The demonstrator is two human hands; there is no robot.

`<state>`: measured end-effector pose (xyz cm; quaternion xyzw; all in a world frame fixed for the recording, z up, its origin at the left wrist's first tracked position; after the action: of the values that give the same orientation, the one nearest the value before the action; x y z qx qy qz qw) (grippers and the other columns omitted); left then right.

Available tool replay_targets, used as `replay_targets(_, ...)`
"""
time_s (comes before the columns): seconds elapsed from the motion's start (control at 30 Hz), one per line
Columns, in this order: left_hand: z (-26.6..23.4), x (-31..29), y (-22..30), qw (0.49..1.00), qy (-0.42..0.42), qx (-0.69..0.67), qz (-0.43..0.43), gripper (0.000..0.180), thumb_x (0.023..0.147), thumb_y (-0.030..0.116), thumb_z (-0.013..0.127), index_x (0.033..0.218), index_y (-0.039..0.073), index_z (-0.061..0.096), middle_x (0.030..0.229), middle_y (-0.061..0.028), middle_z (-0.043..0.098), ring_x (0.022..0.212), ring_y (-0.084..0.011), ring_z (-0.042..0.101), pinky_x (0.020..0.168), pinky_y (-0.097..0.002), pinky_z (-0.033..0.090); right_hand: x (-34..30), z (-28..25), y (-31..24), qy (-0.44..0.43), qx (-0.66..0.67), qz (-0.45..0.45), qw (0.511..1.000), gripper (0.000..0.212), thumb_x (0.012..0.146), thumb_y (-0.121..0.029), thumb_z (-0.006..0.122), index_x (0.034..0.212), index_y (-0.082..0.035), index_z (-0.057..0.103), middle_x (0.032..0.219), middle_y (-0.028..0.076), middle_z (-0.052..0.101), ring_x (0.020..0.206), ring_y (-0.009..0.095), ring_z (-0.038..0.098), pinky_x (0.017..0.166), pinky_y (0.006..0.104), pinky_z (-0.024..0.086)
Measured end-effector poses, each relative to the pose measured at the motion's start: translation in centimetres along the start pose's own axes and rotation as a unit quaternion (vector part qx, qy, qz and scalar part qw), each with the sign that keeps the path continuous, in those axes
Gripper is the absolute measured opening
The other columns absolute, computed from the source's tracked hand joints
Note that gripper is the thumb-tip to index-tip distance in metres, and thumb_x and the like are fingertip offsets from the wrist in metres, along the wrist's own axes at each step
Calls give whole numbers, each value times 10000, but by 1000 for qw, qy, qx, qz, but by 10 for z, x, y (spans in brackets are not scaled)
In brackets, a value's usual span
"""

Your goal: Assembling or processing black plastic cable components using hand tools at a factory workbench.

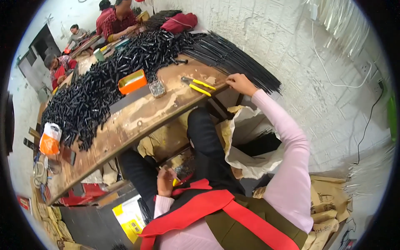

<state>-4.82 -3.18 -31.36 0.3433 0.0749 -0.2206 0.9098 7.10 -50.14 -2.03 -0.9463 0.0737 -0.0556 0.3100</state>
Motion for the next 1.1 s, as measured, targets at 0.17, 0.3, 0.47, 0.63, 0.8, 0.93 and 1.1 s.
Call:
replay_targets(0.17, 17, -2, -42, 983, 24, 82, -162, 208, 980, 229, 557, 1100, 65, 602, 897, -60, 646, 798, -166, 633, 722, -332, 540, 37, -7, 16, 112, -101, -108, 983, 216, 876, -186, 612, 964, -12, 704, 791, 158, 697, 708, 280, 668, 665, 354, 506)
replay_targets(0.3, -1, 12, -42, 973, 70, 114, -190, 256, 992, 217, 525, 1166, 40, 589, 930, -85, 661, 816, -200, 668, 773, -344, 573, 91, 10, -4, 141, -231, -155, 950, 154, 820, -173, 639, 931, -69, 658, 926, 124, 624, 917, 323, 601, 751, 459, 508)
replay_targets(0.47, -43, -7, -45, 971, 134, 118, -159, 294, 981, 204, 531, 1188, 8, 603, 969, -73, 678, 856, -194, 668, 779, -335, 562, 113, 26, -36, 249, -319, -149, 902, 254, 810, -45, 556, 1064, -46, 540, 916, 189, 565, 845, 380, 606, 698, 456, 514)
replay_targets(0.63, -30, -21, -40, 950, 222, 127, -181, 300, 960, 259, 571, 1126, 11, 603, 980, -109, 674, 918, -230, 670, 808, -375, 561, 155, 41, 39, 111, -324, -47, 938, 397, 713, -145, 722, 1012, 23, 522, 890, 251, 638, 857, 416, 652, 755, 472, 545)
replay_targets(0.8, -55, -16, -76, 974, 161, 86, -136, 356, 930, 389, 600, 1102, 80, 636, 834, -49, 641, 768, -178, 606, 699, -336, 506, 156, 40, 35, 123, -328, -54, 935, 401, 684, -197, 753, 957, 30, 568, 883, 239, 646, 844, 417, 659, 773, 472, 548)
replay_targets(0.93, -63, 2, -87, 967, 169, 137, -135, 257, 917, 332, 597, 978, 94, 674, 737, -31, 615, 653, -151, 544, 591, -318, 442, 157, 40, 27, 88, -366, -76, 923, 378, 677, -203, 757, 928, 28, 594, 885, 230, 655, 840, 405, 666, 770, 470, 550)
replay_targets(1.1, -47, 23, -78, 952, 173, 205, -144, 210, 903, 274, 593, 854, 109, 712, 641, -13, 589, 537, -123, 482, 484, -299, 378, 180, 31, 58, 104, -360, -21, 927, 224, 721, -141, 673, 884, 10, 644, 874, 232, 675, 848, 388, 679, 771, 462, 552)
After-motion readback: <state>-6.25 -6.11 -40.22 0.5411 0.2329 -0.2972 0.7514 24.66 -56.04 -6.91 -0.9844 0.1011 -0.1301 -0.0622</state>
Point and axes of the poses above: each hand's wrist, its own x-axis towards the middle knuckle, its own z-axis out of the palm, y = z × x, the point moved 9 cm from there along x, towards the middle knuckle
